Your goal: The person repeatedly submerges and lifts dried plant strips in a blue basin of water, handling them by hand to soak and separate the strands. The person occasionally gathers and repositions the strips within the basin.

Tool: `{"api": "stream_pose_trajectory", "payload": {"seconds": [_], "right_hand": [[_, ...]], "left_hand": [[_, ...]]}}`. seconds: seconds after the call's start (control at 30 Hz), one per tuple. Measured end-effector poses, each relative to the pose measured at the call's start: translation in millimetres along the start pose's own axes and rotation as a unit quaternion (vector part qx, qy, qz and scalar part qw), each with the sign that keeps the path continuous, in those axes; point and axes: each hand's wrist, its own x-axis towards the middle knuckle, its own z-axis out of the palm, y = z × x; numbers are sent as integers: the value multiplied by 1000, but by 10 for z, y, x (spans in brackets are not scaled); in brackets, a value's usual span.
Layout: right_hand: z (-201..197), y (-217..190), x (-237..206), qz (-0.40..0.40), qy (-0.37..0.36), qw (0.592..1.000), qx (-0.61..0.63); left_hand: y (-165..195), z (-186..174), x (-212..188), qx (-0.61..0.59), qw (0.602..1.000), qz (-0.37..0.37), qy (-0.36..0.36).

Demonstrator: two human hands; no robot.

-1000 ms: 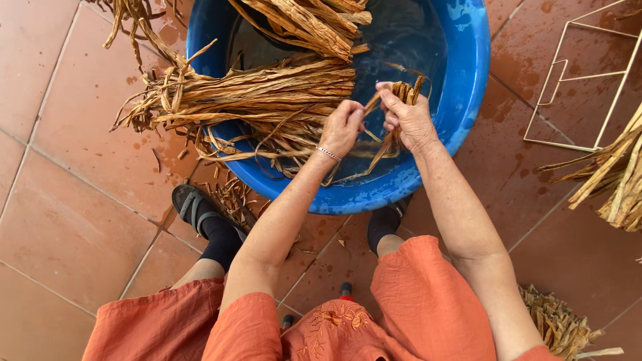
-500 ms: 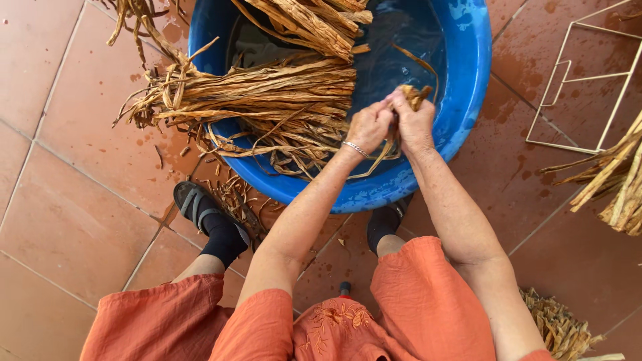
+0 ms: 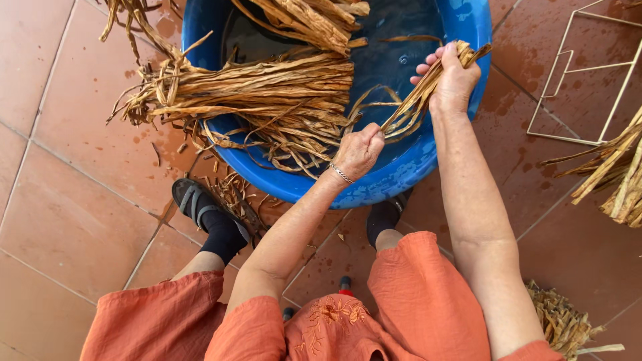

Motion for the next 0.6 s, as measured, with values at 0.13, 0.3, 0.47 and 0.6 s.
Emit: {"api": "stream_pose_trajectory", "payload": {"seconds": [0.13,0.3,0.47,0.6], "right_hand": [[-111,-155,214,-82,15,995,53],[-222,-506,434,-131,24,991,23],[-389,-805,559,-208,15,978,5],[-521,-771,685,-286,47,957,-6]], "left_hand": [[-8,-145,-289,16,998,67,14],[-136,-204,-525,26,997,66,-12],[-436,-345,-619,147,987,55,-30],[-730,-389,-694,279,959,7,-47]]}}
